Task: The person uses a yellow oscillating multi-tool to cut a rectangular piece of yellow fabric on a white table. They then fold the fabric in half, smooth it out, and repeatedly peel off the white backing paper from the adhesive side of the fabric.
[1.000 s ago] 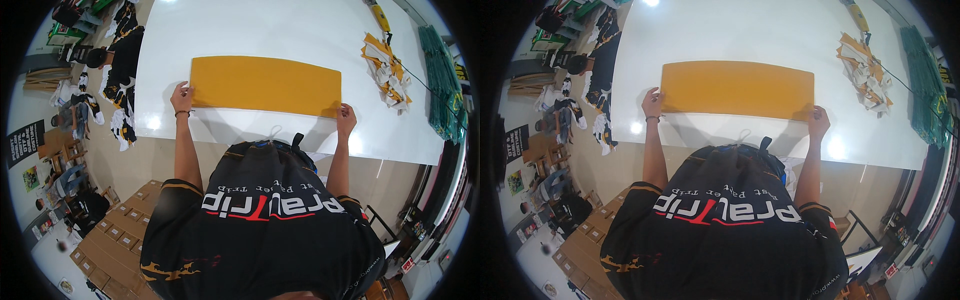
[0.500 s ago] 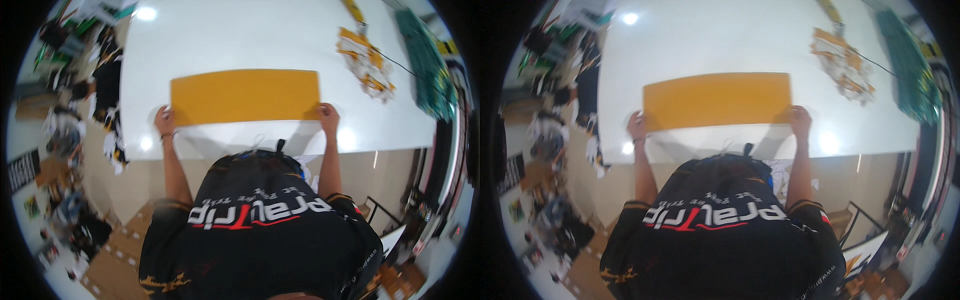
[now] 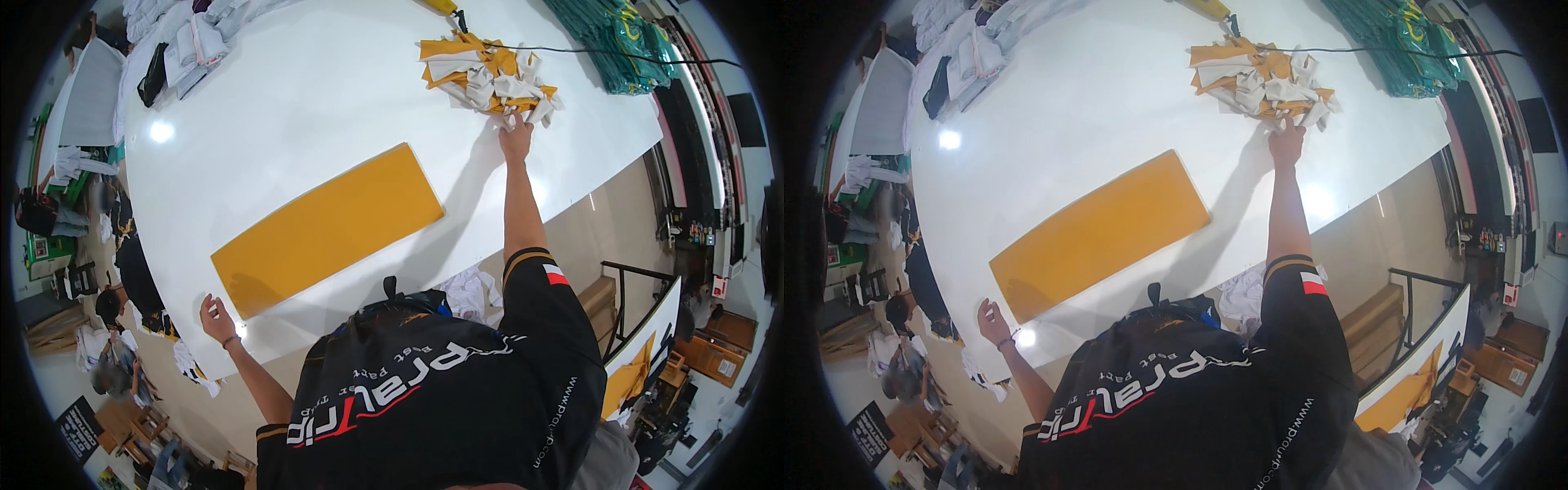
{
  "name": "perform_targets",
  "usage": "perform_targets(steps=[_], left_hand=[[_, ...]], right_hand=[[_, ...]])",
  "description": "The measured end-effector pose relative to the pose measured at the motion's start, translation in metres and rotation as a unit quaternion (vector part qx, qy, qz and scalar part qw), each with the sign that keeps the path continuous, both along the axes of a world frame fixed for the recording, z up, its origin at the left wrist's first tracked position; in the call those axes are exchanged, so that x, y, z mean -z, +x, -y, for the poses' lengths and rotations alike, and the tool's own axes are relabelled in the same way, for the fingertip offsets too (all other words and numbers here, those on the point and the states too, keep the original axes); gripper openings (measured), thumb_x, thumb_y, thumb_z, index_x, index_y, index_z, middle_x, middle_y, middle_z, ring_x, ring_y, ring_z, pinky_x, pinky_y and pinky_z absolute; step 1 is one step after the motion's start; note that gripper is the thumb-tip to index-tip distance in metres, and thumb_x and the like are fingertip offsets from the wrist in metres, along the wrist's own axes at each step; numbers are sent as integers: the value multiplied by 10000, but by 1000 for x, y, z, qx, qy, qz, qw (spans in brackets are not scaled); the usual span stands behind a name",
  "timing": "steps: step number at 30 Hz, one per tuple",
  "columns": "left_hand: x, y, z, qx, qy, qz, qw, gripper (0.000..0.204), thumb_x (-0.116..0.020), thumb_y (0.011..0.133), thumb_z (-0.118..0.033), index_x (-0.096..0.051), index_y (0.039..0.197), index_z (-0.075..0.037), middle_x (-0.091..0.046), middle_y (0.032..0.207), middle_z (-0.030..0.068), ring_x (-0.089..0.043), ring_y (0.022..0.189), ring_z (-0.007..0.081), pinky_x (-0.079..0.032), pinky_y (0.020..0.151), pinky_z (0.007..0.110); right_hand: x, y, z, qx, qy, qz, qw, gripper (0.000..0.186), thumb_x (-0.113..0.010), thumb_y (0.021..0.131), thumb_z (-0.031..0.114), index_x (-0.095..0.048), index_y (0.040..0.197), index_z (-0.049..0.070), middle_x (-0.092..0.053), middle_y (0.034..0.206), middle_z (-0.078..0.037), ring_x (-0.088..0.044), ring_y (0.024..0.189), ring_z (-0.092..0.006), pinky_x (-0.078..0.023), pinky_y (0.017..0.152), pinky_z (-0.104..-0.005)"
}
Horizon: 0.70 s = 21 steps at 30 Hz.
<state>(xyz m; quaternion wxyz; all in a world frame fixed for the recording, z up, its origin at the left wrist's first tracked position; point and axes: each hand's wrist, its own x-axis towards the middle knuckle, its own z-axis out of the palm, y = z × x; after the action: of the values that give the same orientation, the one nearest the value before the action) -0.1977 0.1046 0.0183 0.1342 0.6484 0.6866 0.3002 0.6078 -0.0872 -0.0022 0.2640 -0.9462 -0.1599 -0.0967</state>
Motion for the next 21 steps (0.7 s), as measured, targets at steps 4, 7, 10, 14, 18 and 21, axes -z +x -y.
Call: perform_targets(steps=[4, 7, 10, 14, 18, 21], left_hand=[[-23, 20, -4, 15, -13, 18, 1000, 228, -696, 916, -104, -711, 1136, -46, -712, 1029, 70, -622, 711, 127, -528, 669, 271], [-37, 35, -8, 38, -13, 45, 998, 224, -687, 930, -111, -708, 1141, -38, -718, 1039, 69, -628, 731, 122, -528, 675, 269], [-56, 64, -17, 66, -10, 85, 994, 235, -680, 943, -126, -700, 1155, -25, -718, 1059, 73, -650, 801, 128, -536, 711, 274], [-109, 156, -29, 159, 11, 124, 979, 221, -678, 942, -93, -700, 1149, -19, -718, 1050, 67, -665, 876, 125, -545, 759, 262], [-179, 259, -12, 357, -15, 230, 905, 255, -673, 925, -38, -660, 1176, 8, -706, 1113, 91, -680, 988, 166, -525, 906, 285], [-245, 328, 22, 518, -9, 287, 806, 427, -815, 821, -192, -673, 1193, -38, -694, 1069, 103, -650, 1010, 186, -508, 921, 351]], right_hand=[[-14, 47, 12, -58, -20, 77, 995, 176, -714, 837, 164, -722, 1001, 100, -657, 1021, -136, -631, 1002, -359, -517, 877, -471], [-59, 71, 28, -136, 56, 180, 973, 176, -697, 868, 198, -717, 979, 63, -676, 1097, -125, -638, 1004, -317, -504, 913, -420], [-150, 56, 24, -183, 271, -39, 944, 110, -710, 917, 144, -691, 970, 50, -690, 943, -32, -638, 907, -158, -496, 862, -309], [-268, 1, 31, -384, 378, -144, 830, 124, -664, 975, 111, -619, 1056, 29, -638, 971, 6, -553, 905, -57, -413, 861, -210], [-336, -85, 20, -572, 293, -191, 742, 142, -732, 885, 94, -631, 948, 15, -610, 905, -43, -518, 849, -121, -399, 793, -257], [-355, -156, 11, -651, 215, -178, 706, 119, -765, 826, 25, -690, 908, -17, -669, 884, -55, -620, 822, -136, -473, 728, -279]])
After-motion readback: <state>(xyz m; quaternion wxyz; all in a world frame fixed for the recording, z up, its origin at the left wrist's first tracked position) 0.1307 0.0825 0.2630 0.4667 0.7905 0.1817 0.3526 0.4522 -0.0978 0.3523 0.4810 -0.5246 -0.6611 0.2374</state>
